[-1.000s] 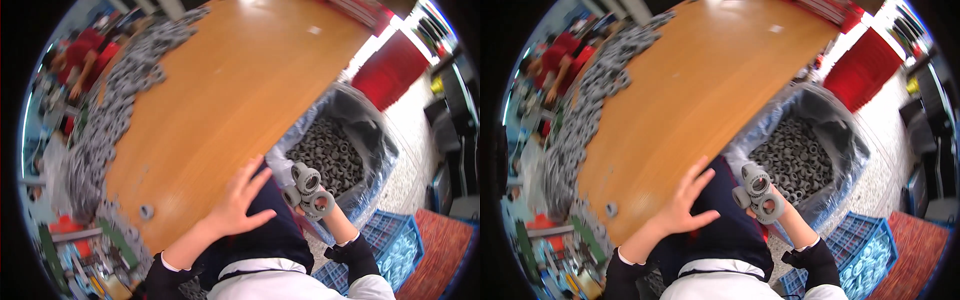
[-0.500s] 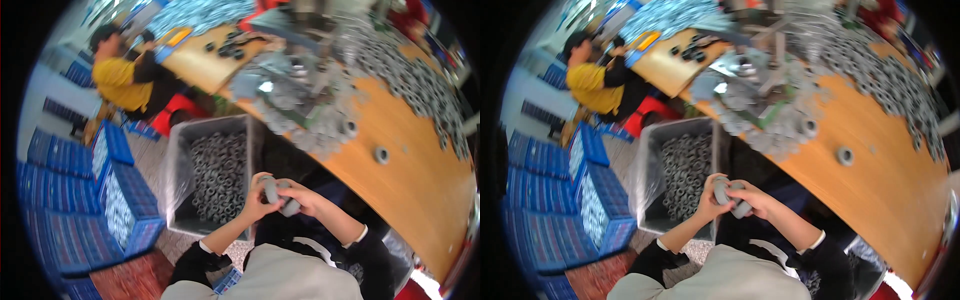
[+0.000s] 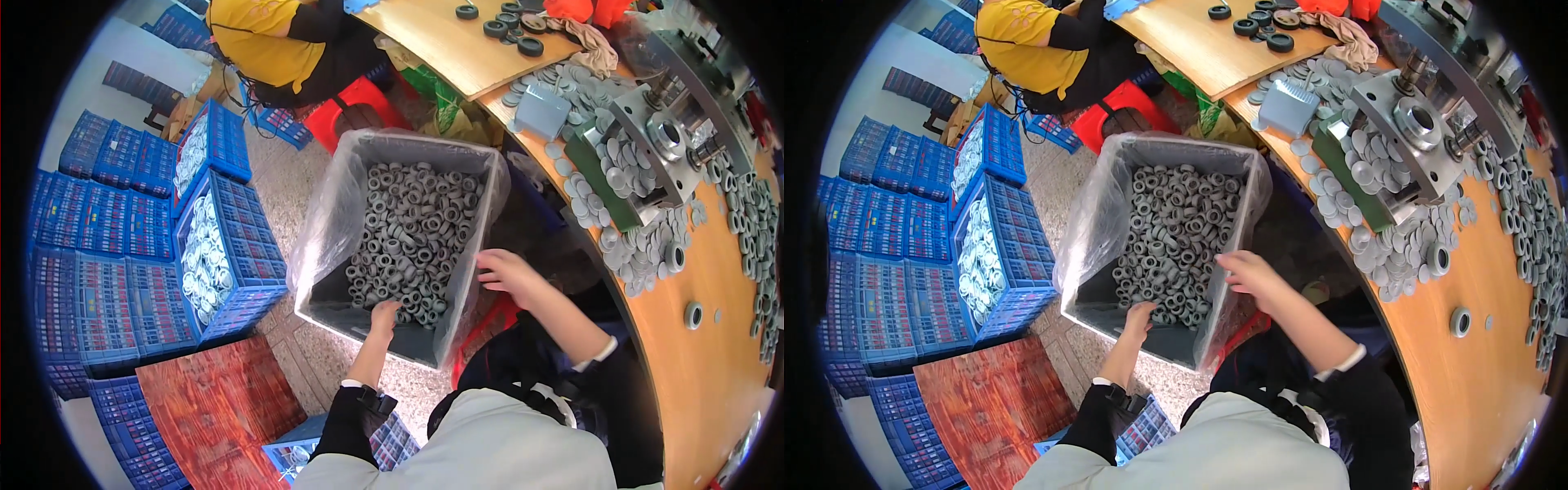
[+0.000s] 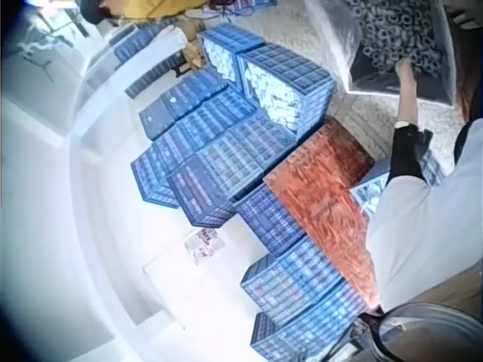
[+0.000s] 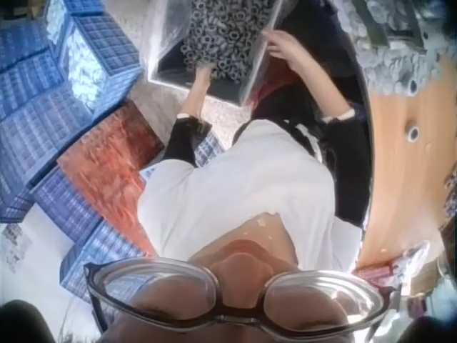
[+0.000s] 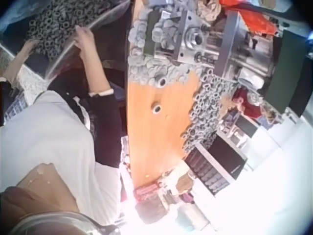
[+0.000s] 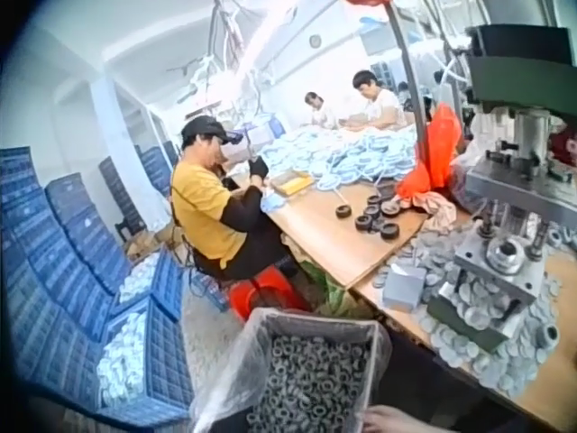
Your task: Manually press and assemble plastic or rubber ring-shaped components using a hydraulic or pneumatic press machine.
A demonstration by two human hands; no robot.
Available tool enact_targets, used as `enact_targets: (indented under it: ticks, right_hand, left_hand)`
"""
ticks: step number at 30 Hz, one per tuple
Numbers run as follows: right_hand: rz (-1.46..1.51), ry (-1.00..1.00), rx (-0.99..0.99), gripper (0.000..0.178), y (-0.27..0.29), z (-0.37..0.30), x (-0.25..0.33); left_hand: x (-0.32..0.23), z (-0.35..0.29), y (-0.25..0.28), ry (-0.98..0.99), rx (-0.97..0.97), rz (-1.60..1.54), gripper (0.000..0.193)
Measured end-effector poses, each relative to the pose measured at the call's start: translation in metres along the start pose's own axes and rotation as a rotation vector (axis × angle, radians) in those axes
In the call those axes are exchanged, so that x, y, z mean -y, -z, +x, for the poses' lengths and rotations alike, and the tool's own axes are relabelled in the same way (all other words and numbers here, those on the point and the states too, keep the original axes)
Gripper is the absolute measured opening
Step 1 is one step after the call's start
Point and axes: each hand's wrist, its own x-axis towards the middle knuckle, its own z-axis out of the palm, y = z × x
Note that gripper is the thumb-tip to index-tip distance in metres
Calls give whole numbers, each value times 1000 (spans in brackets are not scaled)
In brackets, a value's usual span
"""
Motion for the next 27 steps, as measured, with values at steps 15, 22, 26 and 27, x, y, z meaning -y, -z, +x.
enact_targets:
  ticks: [15, 22, 26, 27]
  right_hand:
    - [725, 473, -986, 22, 147, -376, -243]
    - [1366, 87, -1811, 18, 87, -335, -559]
    - [1314, -511, -1600, 37, 22, -264, -664]
    - [1257, -589, -1524, 41, 20, -262, -663]
  left_hand:
    - [-95, -336, -315, -1227, 1387, 1122, 26]
    - [44, -490, -436, -2227, 1881, 1551, 57]
    - [132, -530, -477, -2378, 1779, 2049, 95]
    - [146, -536, -486, -2321, 1774, 2157, 102]
